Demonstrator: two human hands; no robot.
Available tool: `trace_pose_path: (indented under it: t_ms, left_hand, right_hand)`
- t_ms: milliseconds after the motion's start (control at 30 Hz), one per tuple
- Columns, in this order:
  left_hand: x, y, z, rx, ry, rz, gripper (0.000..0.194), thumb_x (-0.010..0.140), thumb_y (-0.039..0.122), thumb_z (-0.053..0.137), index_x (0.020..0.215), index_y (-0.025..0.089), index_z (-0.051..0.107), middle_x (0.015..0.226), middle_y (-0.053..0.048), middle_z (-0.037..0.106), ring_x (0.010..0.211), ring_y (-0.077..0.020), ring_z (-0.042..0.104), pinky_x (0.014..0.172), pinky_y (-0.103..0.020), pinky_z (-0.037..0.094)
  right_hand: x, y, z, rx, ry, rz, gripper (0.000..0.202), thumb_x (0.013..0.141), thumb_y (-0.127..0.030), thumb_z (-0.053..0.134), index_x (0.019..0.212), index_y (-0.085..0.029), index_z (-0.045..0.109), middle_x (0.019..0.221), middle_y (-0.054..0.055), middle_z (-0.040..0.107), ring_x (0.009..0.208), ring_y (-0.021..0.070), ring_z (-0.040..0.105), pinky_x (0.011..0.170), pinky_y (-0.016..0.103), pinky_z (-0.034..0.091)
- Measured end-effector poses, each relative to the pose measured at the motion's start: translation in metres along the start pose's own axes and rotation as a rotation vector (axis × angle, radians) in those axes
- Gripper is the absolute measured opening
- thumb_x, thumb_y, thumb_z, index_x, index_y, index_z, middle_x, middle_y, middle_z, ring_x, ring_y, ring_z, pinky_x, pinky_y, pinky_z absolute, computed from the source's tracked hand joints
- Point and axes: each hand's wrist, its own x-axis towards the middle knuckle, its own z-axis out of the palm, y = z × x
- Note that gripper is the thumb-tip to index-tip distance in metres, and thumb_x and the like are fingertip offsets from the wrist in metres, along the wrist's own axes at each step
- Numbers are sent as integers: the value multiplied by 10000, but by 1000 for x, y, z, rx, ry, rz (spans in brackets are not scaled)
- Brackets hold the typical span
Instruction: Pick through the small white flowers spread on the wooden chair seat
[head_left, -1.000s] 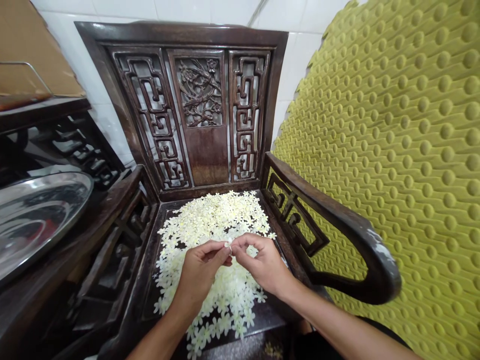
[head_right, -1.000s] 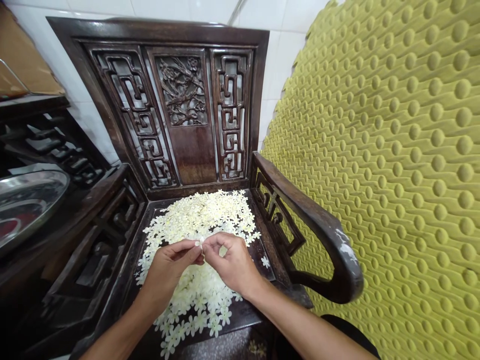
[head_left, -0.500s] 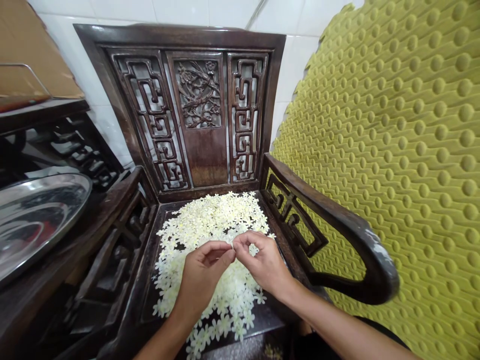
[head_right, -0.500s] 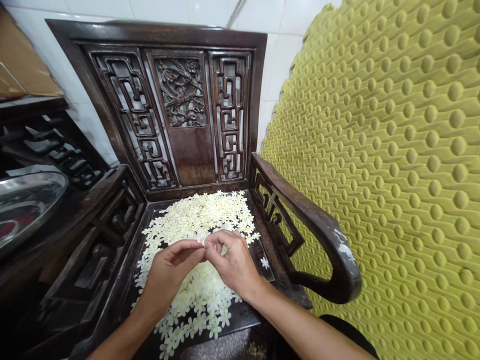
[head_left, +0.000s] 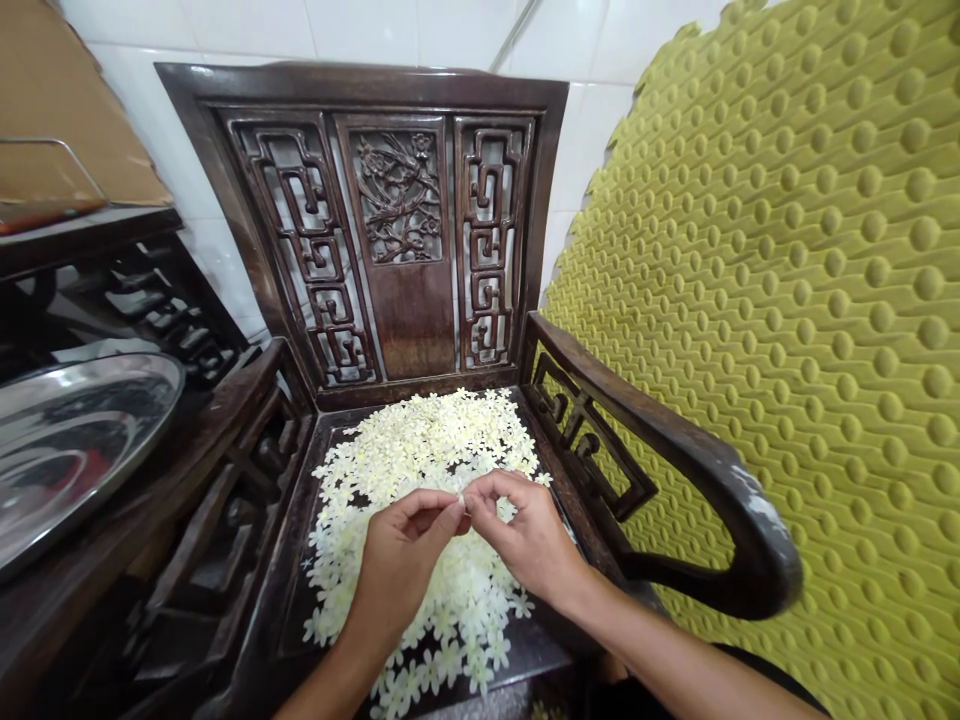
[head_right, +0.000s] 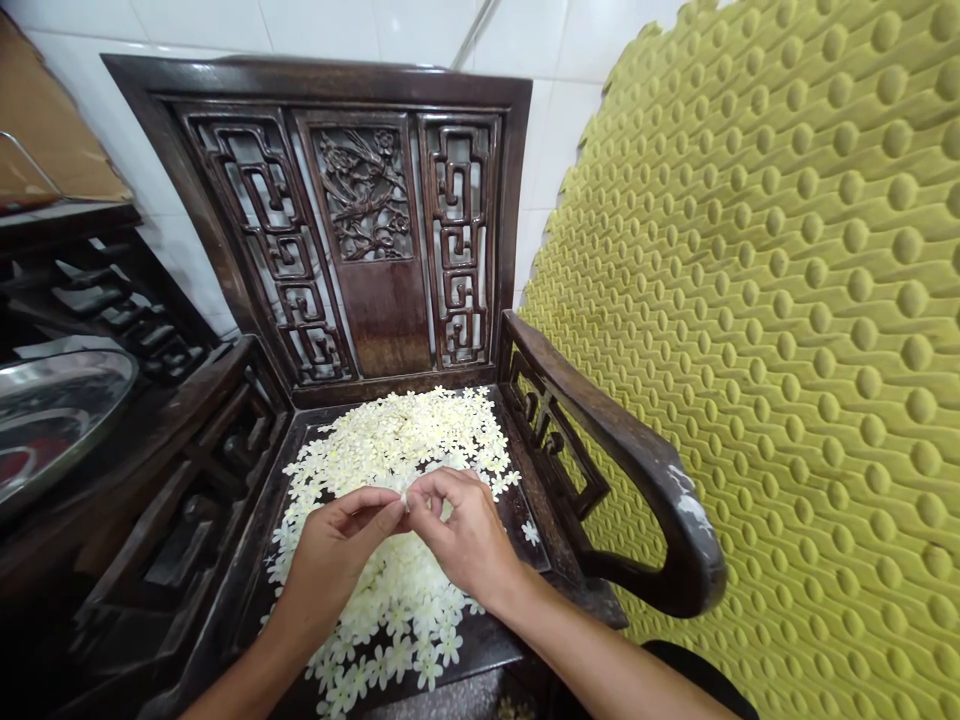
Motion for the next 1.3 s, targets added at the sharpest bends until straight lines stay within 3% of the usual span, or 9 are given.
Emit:
trace_pose_path:
  t_ms: [333, 500, 567, 633, 767, 900, 1033, 1200, 1300]
  left_hand:
    - [0, 0, 2, 70, 56, -13, 136, 730, 273, 746, 709, 159, 676, 689, -7, 719, 693, -164, 689, 702, -265, 563]
    - [6, -1, -9, 219, 102, -28, 137, 763, 306, 672, 752, 175, 632, 676, -1, 690, 701, -182, 684, 677, -275, 516]
    - [11, 2, -21, 413, 55, -8, 107, 770, 287, 632, 740, 186, 614, 679, 0, 669, 692, -186, 663, 648, -276, 486]
    - [16, 4, -35, 747, -55, 57, 84, 766, 238, 593, 693, 198, 597, 651, 6, 627, 661, -183, 621, 621, -277, 447]
    - [18, 3, -59, 1382, -52, 73, 115, 816, 174, 500, 773, 209, 601, 831, -40, 676, 790, -221, 641, 686, -318, 413]
    - [12, -5, -67, 1482, -154, -19, 212, 875, 266, 536, 1053, 189, 621, 1097, -105, 701, 1021, -275, 658, 800, -358, 443]
    - [6, -6, -68, 1511, -186, -7, 243, 912, 301, 525, 1102, 192, 631, 1125, -107, 706, 1064, -276, 663, 874, -366, 457]
    - [0, -3, -72, 1565, -180, 29, 270, 942, 297, 501, 1125, 173, 654, 1166, -142, 695, 1093, -297, 660, 910, -388, 473]
    - [-3, -3, -73, 1597, -175, 36, 275, 948, 293, 494, 1129, 171, 661, 1163, -149, 696, 1085, -305, 666, 909, -404, 484]
  right_hand:
    - [-1, -2, 2, -79, -26, -35, 144, 916, -211, 600, 784, -194, 656, 711, -24, 621, 710, 144, 549, 753, 290, 381]
    - [8, 12, -3, -43, 24, 68, 132, 864, -148, 550, 755, -189, 610, 704, -23, 612, 667, 135, 537, 631, 243, 387]
    - [11, 19, -5, -89, -14, 110, 123, 825, -118, 551, 741, -189, 608, 696, -23, 616, 654, 134, 547, 606, 235, 378]
    - [10, 24, -6, -204, -115, 125, 137, 801, -99, 556, 716, -187, 617, 699, -19, 642, 636, 133, 561, 629, 245, 375]
    - [5, 36, -2, -454, -244, 92, 113, 868, -205, 589, 811, -193, 686, 801, 25, 715, 738, 181, 626, 788, 314, 382]
    - [15, 53, 5, -503, -291, 97, 144, 890, -165, 564, 883, -196, 704, 930, 53, 728, 867, 203, 652, 793, 290, 397]
    - [38, 74, 18, -498, -301, 109, 187, 894, -132, 545, 977, -183, 706, 989, 66, 714, 893, 190, 645, 784, 260, 425]
    - [63, 92, 50, -519, -331, 167, 172, 911, -218, 570, 990, -213, 722, 1028, 60, 708, 902, 191, 651, 784, 262, 437]
    - [79, 98, 73, -575, -308, 246, 188, 910, -305, 580, 982, -196, 715, 1022, 87, 694, 917, 221, 646, 846, 321, 428]
